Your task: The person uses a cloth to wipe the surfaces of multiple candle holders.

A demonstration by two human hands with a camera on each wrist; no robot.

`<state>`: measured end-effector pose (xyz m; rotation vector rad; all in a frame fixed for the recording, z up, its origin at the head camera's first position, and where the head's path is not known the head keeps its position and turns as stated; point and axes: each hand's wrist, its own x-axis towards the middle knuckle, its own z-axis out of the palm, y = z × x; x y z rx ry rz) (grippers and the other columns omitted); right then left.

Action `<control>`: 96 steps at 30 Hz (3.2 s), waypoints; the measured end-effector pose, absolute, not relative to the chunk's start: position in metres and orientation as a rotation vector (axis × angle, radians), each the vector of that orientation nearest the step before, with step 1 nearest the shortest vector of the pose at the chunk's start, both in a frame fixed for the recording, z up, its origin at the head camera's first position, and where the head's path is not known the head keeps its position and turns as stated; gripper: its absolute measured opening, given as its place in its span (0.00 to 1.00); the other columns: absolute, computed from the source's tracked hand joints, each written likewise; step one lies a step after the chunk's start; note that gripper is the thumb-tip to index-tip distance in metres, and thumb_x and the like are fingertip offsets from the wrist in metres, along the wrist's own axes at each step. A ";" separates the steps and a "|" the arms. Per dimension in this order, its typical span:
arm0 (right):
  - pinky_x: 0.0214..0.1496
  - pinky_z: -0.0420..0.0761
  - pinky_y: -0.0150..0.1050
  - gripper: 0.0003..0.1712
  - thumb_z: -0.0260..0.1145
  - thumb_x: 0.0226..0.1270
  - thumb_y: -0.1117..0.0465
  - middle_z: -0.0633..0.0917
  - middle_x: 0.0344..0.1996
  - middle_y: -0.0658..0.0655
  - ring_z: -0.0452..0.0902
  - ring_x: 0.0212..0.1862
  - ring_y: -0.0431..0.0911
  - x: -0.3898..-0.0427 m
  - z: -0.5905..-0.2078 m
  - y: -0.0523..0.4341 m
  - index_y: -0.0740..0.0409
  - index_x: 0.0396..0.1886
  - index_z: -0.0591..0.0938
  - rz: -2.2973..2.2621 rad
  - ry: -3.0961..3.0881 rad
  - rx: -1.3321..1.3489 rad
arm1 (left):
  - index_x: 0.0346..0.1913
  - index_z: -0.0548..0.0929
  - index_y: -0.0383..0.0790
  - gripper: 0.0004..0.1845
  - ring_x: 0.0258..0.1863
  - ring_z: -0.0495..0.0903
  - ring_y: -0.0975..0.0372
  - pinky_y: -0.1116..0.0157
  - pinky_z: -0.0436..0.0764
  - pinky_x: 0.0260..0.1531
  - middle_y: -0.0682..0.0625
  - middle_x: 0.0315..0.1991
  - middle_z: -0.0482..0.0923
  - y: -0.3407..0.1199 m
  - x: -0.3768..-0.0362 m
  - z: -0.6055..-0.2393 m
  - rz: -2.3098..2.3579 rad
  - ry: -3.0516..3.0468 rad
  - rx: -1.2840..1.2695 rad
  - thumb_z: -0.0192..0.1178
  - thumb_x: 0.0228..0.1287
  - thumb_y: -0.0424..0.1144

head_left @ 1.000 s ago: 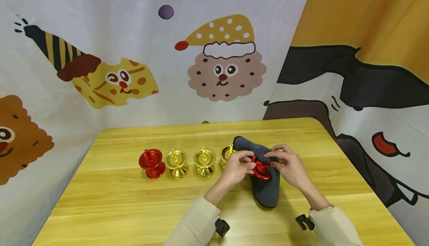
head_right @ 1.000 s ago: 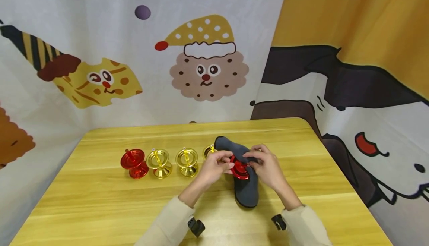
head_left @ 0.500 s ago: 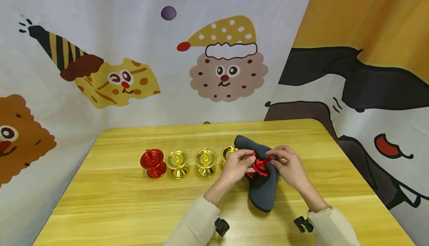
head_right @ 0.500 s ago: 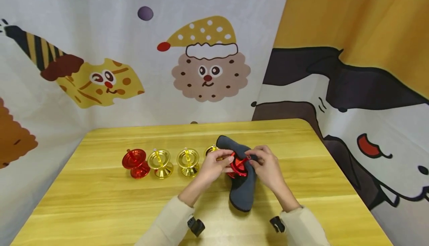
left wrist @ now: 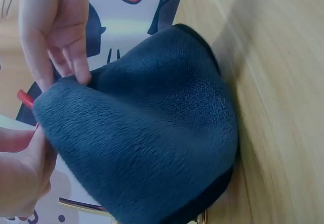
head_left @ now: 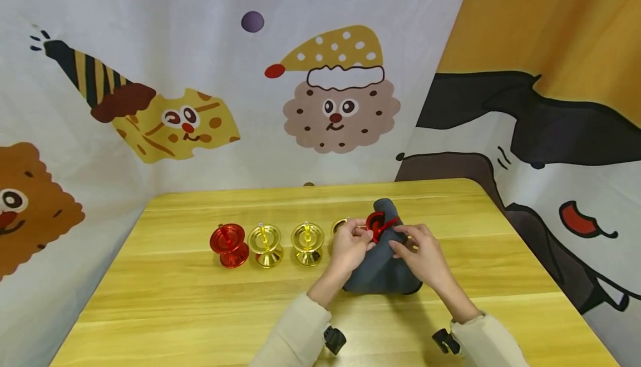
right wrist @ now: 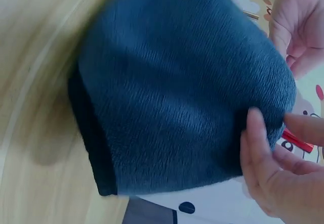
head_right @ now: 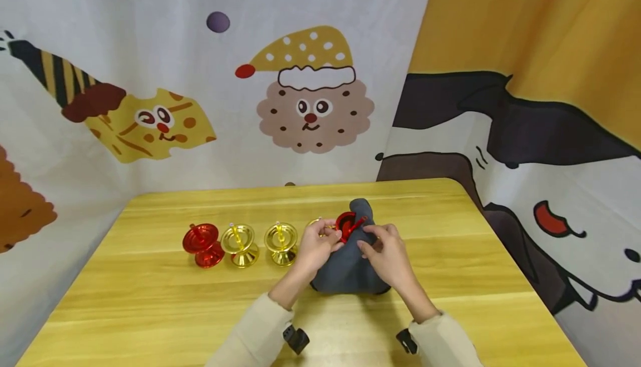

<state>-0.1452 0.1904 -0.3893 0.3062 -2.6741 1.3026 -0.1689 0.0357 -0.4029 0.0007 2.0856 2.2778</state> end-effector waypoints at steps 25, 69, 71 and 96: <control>0.38 0.78 0.25 0.13 0.64 0.54 0.76 0.76 0.39 0.60 0.74 0.40 0.54 -0.154 -0.371 0.222 0.65 0.40 0.82 1.248 -2.557 0.263 | 0.48 0.73 0.19 0.13 0.30 0.78 0.57 0.65 0.83 0.35 0.41 0.35 0.70 0.020 -0.175 -0.393 2.364 1.803 0.036 0.52 0.59 0.19; 0.35 0.78 0.25 0.14 0.61 0.54 0.80 0.73 0.41 0.62 0.73 0.38 0.41 -0.153 -0.393 0.209 0.72 0.42 0.78 1.696 -2.199 0.550 | 0.57 0.75 0.43 0.31 0.50 0.74 0.55 0.64 0.80 0.41 0.48 0.55 0.71 0.006 -0.173 -0.399 2.013 2.061 0.477 0.68 0.46 0.24; 0.35 0.78 0.25 0.14 0.62 0.54 0.80 0.73 0.41 0.62 0.73 0.38 0.41 -0.153 -0.393 0.210 0.72 0.42 0.78 1.699 -2.209 0.564 | 0.57 0.75 0.44 0.31 0.48 0.75 0.55 0.65 0.80 0.40 0.48 0.52 0.74 0.007 -0.173 -0.399 1.992 2.116 0.472 0.69 0.46 0.26; 0.38 0.76 0.20 0.17 0.68 0.46 0.80 0.74 0.41 0.59 0.72 0.36 0.42 -0.152 -0.381 0.192 0.67 0.39 0.82 1.331 -2.255 0.612 | 0.59 0.72 0.36 0.36 0.41 0.79 0.57 0.71 0.81 0.31 0.44 0.51 0.75 0.018 -0.168 -0.385 1.788 2.493 0.441 0.73 0.43 0.40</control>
